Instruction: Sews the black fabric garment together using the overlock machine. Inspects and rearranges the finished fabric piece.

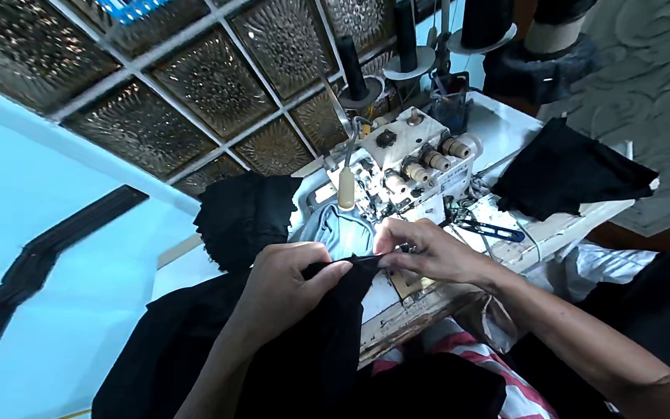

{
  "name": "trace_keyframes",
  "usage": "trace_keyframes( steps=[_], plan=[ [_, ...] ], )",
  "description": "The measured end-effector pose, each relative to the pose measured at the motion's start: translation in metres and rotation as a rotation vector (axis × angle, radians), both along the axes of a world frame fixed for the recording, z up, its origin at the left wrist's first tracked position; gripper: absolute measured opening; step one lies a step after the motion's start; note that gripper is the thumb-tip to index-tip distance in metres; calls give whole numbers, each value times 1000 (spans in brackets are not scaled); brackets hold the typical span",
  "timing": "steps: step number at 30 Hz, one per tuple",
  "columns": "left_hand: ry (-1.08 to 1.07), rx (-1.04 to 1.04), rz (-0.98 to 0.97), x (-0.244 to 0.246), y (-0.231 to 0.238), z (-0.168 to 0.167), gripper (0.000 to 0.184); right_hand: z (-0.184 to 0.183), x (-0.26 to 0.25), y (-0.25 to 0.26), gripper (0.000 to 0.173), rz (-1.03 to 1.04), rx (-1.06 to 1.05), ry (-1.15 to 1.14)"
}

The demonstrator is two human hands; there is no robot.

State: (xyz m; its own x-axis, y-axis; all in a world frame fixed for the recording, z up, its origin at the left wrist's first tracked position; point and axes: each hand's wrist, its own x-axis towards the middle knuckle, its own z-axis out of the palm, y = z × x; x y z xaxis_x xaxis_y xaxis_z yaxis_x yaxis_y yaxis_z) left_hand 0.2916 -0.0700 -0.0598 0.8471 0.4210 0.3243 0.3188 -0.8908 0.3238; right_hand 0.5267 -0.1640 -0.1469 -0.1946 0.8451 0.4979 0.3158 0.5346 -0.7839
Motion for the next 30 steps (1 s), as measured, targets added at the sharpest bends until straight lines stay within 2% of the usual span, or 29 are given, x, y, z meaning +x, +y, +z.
trace_keyframes(
  steps=[4,7,10,15,22,30],
  plan=[
    [102,-16,-114,-7,6,6,31,-7,18,-18,23,77,-65,-203],
    [153,38,-205,-11,2,11,21,-11,19,-32,21,135,-130,-292],
    [126,110,-169,-8,-6,8,20,-12,15,-35,17,115,-94,-334],
    [80,247,-78,6,-15,-6,23,-20,12,-28,19,17,-3,-281],
    [22,361,-1,30,-35,-36,22,-24,15,-20,23,-43,-4,-262],
    [-89,346,0,40,-53,-73,21,-38,6,-35,16,-131,115,-233]
  ],
)
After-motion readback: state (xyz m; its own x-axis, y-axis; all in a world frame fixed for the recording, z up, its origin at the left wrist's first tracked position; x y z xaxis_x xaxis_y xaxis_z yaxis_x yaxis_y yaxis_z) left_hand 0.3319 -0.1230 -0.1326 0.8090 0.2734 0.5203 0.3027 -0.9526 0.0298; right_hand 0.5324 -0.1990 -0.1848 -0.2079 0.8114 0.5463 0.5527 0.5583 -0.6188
